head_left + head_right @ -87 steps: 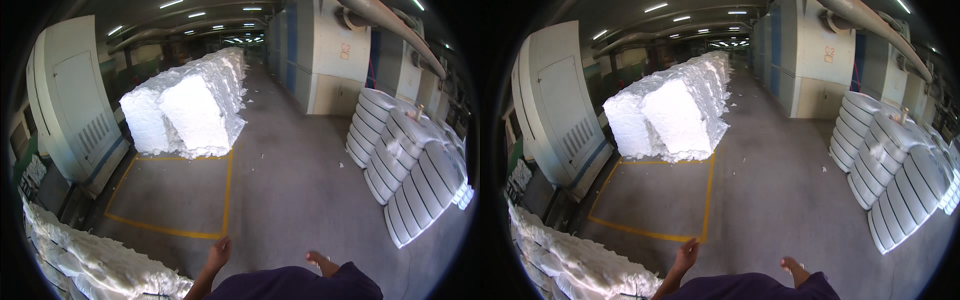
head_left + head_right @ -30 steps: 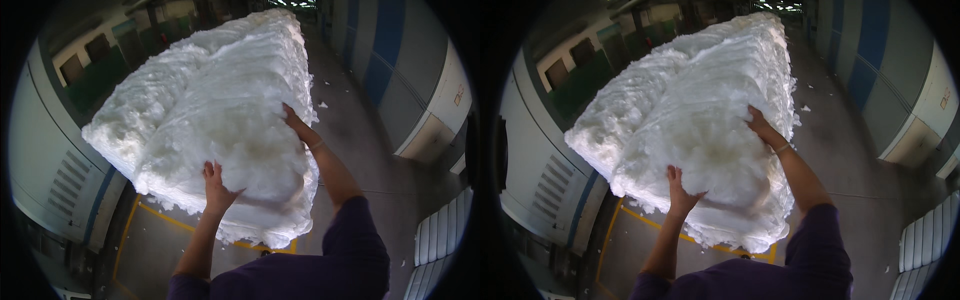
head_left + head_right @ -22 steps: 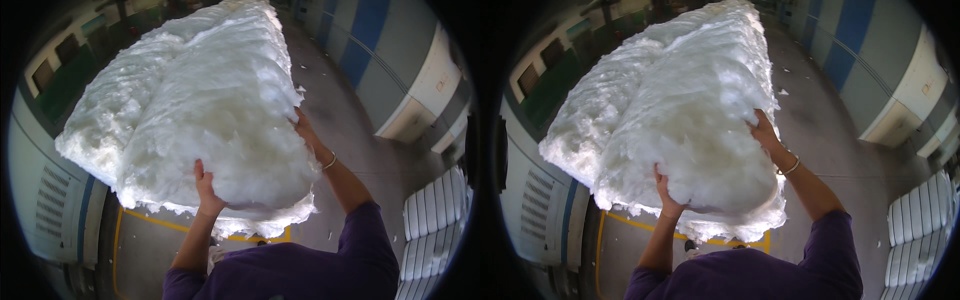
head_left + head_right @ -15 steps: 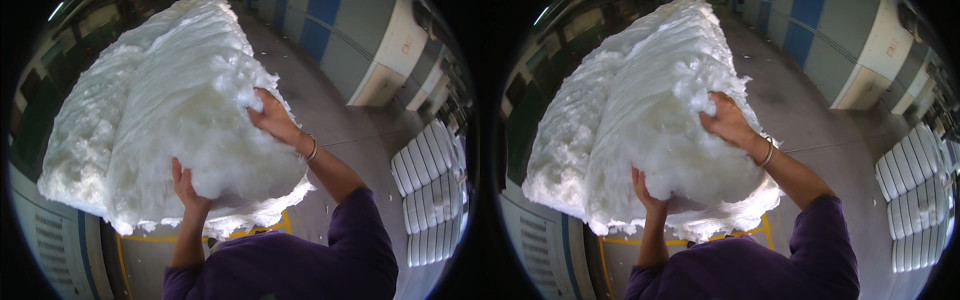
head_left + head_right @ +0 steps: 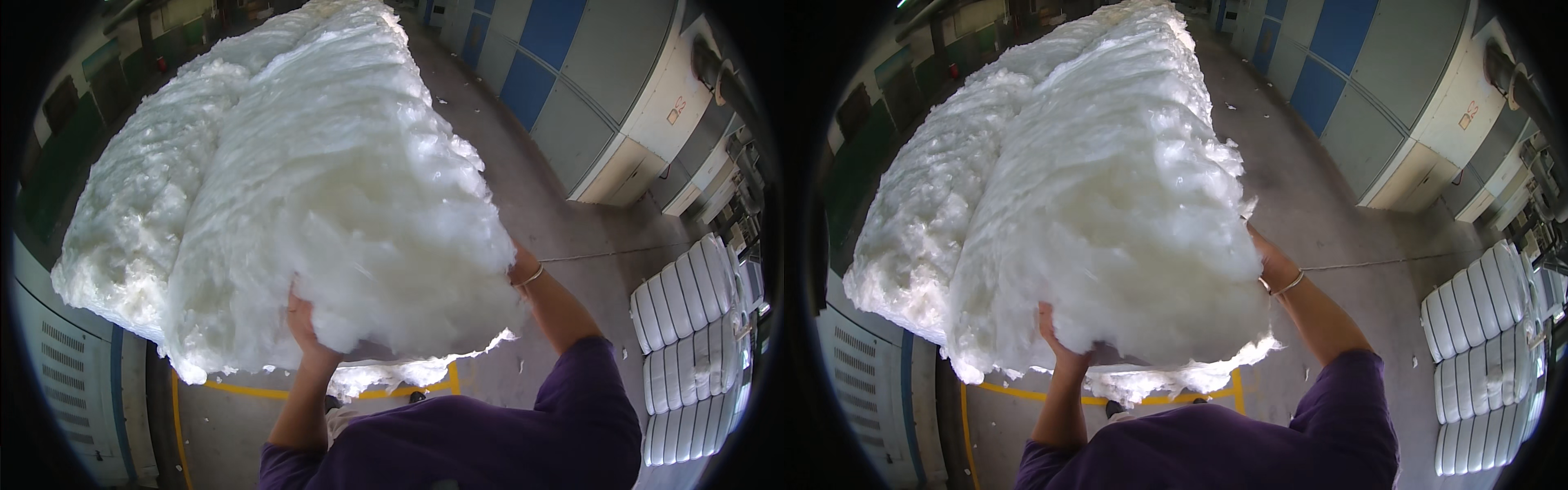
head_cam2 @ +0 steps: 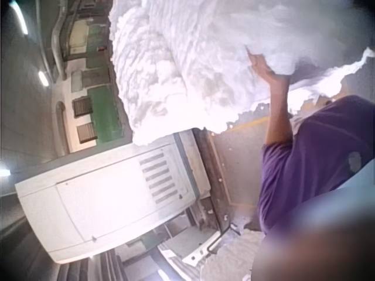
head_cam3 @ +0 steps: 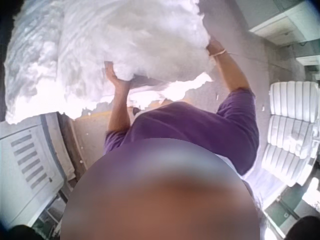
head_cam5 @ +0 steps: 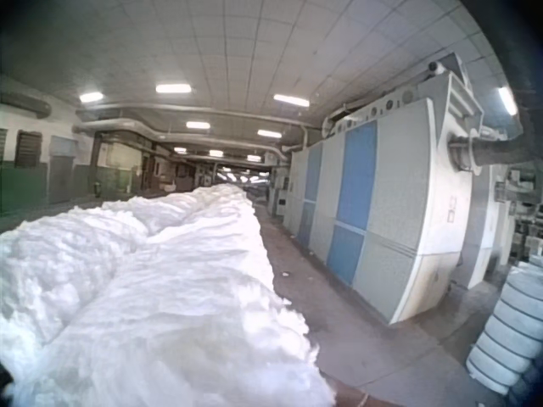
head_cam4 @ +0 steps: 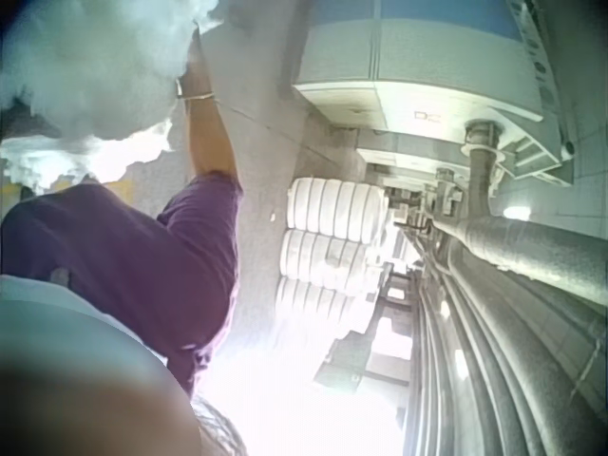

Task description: The person operates a control panel with a mouse and buttons, then walks to a large cotton bale and pulls apart sections of the fluffy material by hand. The person returns to the control panel and later moves a metal rolling ladder across the factory floor.

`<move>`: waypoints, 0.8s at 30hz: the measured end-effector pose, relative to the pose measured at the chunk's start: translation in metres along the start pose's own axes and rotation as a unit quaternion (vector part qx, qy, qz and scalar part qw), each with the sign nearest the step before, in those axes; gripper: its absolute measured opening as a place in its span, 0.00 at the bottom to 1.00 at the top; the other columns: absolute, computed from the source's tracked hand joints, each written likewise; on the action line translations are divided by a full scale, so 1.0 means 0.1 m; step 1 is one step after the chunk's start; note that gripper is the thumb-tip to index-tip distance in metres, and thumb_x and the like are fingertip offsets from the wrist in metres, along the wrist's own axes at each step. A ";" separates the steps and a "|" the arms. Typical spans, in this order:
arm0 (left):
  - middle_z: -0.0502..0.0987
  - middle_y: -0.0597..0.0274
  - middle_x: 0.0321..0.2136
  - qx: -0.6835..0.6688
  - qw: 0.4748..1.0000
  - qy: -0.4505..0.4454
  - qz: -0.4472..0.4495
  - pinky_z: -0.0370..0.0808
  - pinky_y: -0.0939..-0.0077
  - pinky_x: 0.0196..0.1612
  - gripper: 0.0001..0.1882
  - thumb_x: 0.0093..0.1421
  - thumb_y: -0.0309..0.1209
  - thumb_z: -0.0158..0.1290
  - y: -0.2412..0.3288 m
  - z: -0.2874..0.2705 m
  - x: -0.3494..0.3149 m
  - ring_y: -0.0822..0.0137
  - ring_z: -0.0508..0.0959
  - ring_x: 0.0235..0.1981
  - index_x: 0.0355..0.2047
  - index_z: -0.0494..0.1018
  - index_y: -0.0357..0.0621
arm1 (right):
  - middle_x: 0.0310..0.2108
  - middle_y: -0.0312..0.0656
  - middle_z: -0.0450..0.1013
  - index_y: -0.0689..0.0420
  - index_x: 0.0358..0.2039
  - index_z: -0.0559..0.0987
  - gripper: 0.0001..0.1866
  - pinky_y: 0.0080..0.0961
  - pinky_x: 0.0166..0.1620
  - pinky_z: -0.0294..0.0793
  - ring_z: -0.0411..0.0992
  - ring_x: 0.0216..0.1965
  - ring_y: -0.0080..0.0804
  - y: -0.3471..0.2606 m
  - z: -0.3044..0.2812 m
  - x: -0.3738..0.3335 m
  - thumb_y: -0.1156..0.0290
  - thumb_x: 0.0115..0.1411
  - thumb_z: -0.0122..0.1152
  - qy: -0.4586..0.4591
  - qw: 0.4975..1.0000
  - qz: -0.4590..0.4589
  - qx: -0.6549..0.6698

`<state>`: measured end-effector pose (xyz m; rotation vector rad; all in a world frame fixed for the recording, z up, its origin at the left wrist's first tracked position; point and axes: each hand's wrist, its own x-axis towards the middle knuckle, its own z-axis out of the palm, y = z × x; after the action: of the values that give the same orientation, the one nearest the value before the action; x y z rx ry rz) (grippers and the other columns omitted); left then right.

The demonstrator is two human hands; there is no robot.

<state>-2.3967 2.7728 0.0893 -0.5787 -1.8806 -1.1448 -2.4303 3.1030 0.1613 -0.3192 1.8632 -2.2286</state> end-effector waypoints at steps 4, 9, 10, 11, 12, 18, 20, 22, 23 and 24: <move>0.72 0.48 0.48 -0.139 0.911 0.212 -0.326 0.66 0.53 0.56 0.29 0.50 0.34 0.58 -0.33 -0.18 -0.09 0.46 0.71 0.51 0.52 0.68 0.39 | 0.58 0.46 0.64 0.59 0.65 0.57 0.30 0.26 0.53 0.72 0.66 0.57 0.30 -0.09 0.32 0.20 0.69 0.63 0.51 0.020 0.999 -0.034 -0.033; 0.70 0.47 0.51 -0.237 0.839 0.277 -0.404 0.65 0.49 0.56 0.28 0.50 0.35 0.57 -0.97 -0.53 0.11 0.46 0.70 0.53 0.52 0.69 0.41 | 0.55 0.56 0.65 0.65 0.64 0.54 0.32 0.33 0.52 0.71 0.67 0.53 0.41 -0.20 0.81 0.66 0.66 0.63 0.47 0.185 0.954 -0.021 -0.234; 0.69 0.47 0.51 -0.240 0.840 0.273 -0.402 0.64 0.49 0.57 0.28 0.50 0.36 0.57 -1.06 -0.59 0.17 0.46 0.69 0.53 0.52 0.69 0.42 | 0.53 0.58 0.66 0.67 0.64 0.54 0.32 0.35 0.52 0.70 0.68 0.51 0.44 -0.25 0.91 0.72 0.65 0.63 0.47 0.212 0.901 -0.089 -0.368; 0.69 0.47 0.52 -0.238 0.845 0.266 -0.398 0.64 0.48 0.57 0.28 0.50 0.36 0.57 -1.13 -0.65 0.22 0.45 0.69 0.53 0.52 0.69 0.42 | 0.52 0.58 0.66 0.67 0.63 0.55 0.32 0.37 0.52 0.69 0.69 0.50 0.46 -0.36 1.01 0.79 0.64 0.62 0.49 0.208 0.838 -0.098 -0.495; 0.69 0.47 0.52 -0.228 0.854 0.255 -0.393 0.64 0.47 0.57 0.28 0.51 0.36 0.57 -1.17 -0.69 0.28 0.45 0.69 0.54 0.52 0.69 0.43 | 0.52 0.59 0.66 0.67 0.62 0.56 0.33 0.38 0.52 0.68 0.69 0.48 0.49 -0.37 1.06 0.84 0.63 0.62 0.50 0.202 0.808 -0.115 -0.542; 0.66 0.47 0.55 -0.085 0.947 0.152 -0.270 0.62 0.43 0.57 0.27 0.51 0.39 0.57 -0.86 -0.61 0.33 0.44 0.67 0.56 0.52 0.70 0.46 | 0.57 0.53 0.64 0.63 0.61 0.60 0.30 0.29 0.59 0.64 0.65 0.58 0.42 -0.18 0.72 1.06 0.66 0.60 0.54 0.188 0.926 -0.165 -0.282; 0.65 0.46 0.56 -0.009 0.983 0.082 -0.165 0.61 0.42 0.57 0.27 0.51 0.39 0.57 -0.60 -0.46 0.20 0.44 0.66 0.56 0.52 0.70 0.47 | 0.59 0.49 0.63 0.63 0.62 0.59 0.31 0.26 0.59 0.63 0.63 0.58 0.35 0.11 0.33 0.99 0.67 0.62 0.55 0.154 0.971 -0.110 0.145; 0.64 0.46 0.57 0.071 0.997 -0.012 -0.023 0.61 0.41 0.57 0.26 0.52 0.40 0.56 -0.26 -0.31 -0.02 0.44 0.65 0.57 0.52 0.70 0.48 | 0.60 0.46 0.61 0.62 0.63 0.57 0.32 0.25 0.60 0.61 0.60 0.60 0.32 0.36 -0.06 0.63 0.65 0.63 0.54 0.168 0.964 -0.065 0.195; 0.64 0.46 0.57 0.117 0.991 -0.050 0.052 0.61 0.40 0.58 0.26 0.52 0.40 0.56 -0.06 -0.25 -0.14 0.44 0.65 0.57 0.52 0.70 0.48 | 0.60 0.46 0.60 0.62 0.64 0.56 0.33 0.25 0.60 0.60 0.59 0.61 0.32 0.44 -0.24 0.43 0.62 0.63 0.54 0.176 0.978 -0.075 0.087; 0.65 0.48 0.57 0.168 0.978 -0.110 0.065 0.60 0.38 0.56 0.24 0.51 0.40 0.56 0.14 -0.25 -0.23 0.43 0.65 0.57 0.49 0.72 0.48 | 0.61 0.45 0.59 0.61 0.64 0.56 0.33 0.26 0.61 0.59 0.57 0.61 0.32 0.47 -0.40 0.27 0.59 0.64 0.54 0.179 0.980 -0.087 -0.025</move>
<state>-2.3641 2.7585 0.0826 -0.6438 -2.1320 -0.6795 -2.4664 3.1242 0.1087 -0.0942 2.1461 -2.4930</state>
